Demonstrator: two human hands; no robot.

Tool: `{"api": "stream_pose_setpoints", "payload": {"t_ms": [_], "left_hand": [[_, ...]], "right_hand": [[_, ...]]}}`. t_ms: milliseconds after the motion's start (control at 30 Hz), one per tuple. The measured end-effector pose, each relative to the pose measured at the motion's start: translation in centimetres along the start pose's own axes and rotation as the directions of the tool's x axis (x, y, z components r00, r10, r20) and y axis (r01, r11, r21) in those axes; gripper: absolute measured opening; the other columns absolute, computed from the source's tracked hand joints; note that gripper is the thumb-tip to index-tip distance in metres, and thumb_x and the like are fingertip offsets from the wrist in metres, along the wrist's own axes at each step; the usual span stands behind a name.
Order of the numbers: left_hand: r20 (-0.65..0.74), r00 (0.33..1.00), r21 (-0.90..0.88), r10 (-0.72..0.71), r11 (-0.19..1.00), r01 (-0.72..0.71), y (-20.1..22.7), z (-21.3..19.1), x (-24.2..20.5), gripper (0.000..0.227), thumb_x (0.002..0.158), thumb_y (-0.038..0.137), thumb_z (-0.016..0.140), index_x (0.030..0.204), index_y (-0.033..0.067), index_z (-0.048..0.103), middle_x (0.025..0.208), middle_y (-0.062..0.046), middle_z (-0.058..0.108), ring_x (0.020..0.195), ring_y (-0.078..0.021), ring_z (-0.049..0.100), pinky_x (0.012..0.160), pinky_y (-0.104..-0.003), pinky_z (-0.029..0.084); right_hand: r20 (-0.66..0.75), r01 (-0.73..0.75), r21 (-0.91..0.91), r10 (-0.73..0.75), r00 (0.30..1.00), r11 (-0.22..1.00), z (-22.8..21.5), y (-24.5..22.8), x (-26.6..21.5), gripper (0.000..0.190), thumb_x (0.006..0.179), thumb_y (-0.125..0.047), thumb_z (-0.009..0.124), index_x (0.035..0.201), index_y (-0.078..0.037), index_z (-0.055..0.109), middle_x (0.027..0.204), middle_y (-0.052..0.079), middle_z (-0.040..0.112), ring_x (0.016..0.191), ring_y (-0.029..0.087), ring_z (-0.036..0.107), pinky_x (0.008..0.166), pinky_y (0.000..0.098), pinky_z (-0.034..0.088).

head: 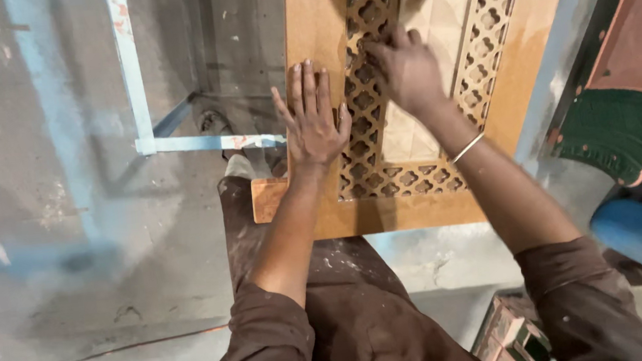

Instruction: The person applies a dark adhesive to the cutout patterns of a wooden lattice panel using a small brush. They repeatedly dip the brush into a metal can and spread the glue into the recessed areas of the panel.

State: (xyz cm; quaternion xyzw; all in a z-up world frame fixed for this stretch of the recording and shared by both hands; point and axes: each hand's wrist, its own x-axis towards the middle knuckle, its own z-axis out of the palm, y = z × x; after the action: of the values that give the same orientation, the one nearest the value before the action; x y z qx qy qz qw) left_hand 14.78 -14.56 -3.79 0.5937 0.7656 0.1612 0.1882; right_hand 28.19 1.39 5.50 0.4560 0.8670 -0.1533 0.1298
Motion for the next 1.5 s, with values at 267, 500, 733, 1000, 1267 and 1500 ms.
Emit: {"api": "stream_pose_setpoints", "payload": {"t_ms": [267, 500, 733, 1000, 1267, 1500], "left_hand": [[-0.01, 1.0, 0.002, 0.006, 1.0, -0.006, 0.2, 0.6, -0.6, 0.067, 0.099, 0.043, 0.049, 0.156, 0.0105, 0.041, 0.169, -0.011, 0.023, 0.158, -0.0263, 0.016, 0.126, -0.067, 0.002], [-0.036, 0.999, 0.023, 0.014, 1.0, -0.014, 0.5, -0.2, -0.8, 0.063, 0.1, 0.041, 0.05, 0.154, 0.0087, 0.046, 0.169, -0.012, 0.027, 0.158, -0.0276, 0.018, 0.127, -0.065, 0.003], [0.043, 0.999, 0.067, 0.014, 0.998, -0.016, 0.3, 0.4, -0.6, 0.068, 0.1, 0.045, 0.043, 0.158, 0.0095, 0.039, 0.169, -0.013, 0.021, 0.158, -0.0276, 0.015, 0.125, -0.064, 0.001], [0.058, 0.998, 0.087, -0.009, 0.996, 0.004, 0.5, 0.7, -0.2, 0.069, 0.1, 0.044, 0.043, 0.16, 0.0109, 0.037, 0.171, -0.012, 0.016, 0.159, -0.0259, 0.011, 0.126, -0.063, 0.0], [0.049, 0.999, 0.052, -0.005, 0.999, 0.002, 0.5, 0.8, -0.5, 0.068, 0.1, 0.043, 0.046, 0.159, 0.0091, 0.039, 0.171, -0.015, 0.017, 0.16, -0.0277, 0.012, 0.127, -0.061, 0.001], [-0.031, 0.999, 0.051, -0.01, 0.999, 0.011, 0.6, 0.7, -0.6, 0.064, 0.101, 0.041, 0.048, 0.157, 0.0105, 0.042, 0.172, -0.014, 0.02, 0.16, -0.0281, 0.015, 0.129, -0.06, 0.004]], "right_hand": [[0.121, -0.081, 0.046, 0.075, 0.99, 0.996, 0.1, -1.2, -3.6, 0.038, 0.095, -0.02, 0.071, 0.132, -0.018, 0.07, 0.119, 0.016, 0.062, 0.107, 0.031, 0.06, 0.095, 0.0426, 0.057], [0.057, -0.07, -0.107, 0.076, 0.995, 0.992, 4.9, -2.8, -4.0, 0.033, 0.103, -0.02, 0.066, 0.136, -0.021, 0.069, 0.13, 0.017, 0.061, 0.113, 0.032, 0.059, 0.094, 0.0438, 0.056], [0.023, -0.049, -0.007, 0.049, 0.999, 0.999, 2.2, -0.2, -5.0, 0.042, 0.091, -0.014, 0.066, 0.132, -0.022, 0.07, 0.123, 0.011, 0.063, 0.107, 0.028, 0.059, 0.092, 0.0407, 0.056], [0.024, -0.132, 0.079, 0.131, 0.991, 0.988, 3.3, -0.8, -3.1, 0.037, 0.087, -0.027, 0.077, 0.121, -0.012, 0.072, 0.115, 0.009, 0.065, 0.107, 0.028, 0.059, 0.098, 0.0419, 0.052], [-0.037, -0.141, -0.066, 0.139, 0.99, 0.988, 5.9, -2.3, -2.9, 0.035, 0.092, -0.036, 0.076, 0.111, -0.008, 0.072, 0.116, 0.014, 0.064, 0.106, 0.028, 0.06, 0.089, 0.0443, 0.054], [0.043, -0.074, -0.067, 0.077, 0.996, 0.995, 2.2, -2.1, -3.3, 0.029, 0.095, -0.036, 0.072, 0.113, -0.013, 0.075, 0.113, 0.014, 0.063, 0.104, 0.03, 0.059, 0.091, 0.0447, 0.053]]}}
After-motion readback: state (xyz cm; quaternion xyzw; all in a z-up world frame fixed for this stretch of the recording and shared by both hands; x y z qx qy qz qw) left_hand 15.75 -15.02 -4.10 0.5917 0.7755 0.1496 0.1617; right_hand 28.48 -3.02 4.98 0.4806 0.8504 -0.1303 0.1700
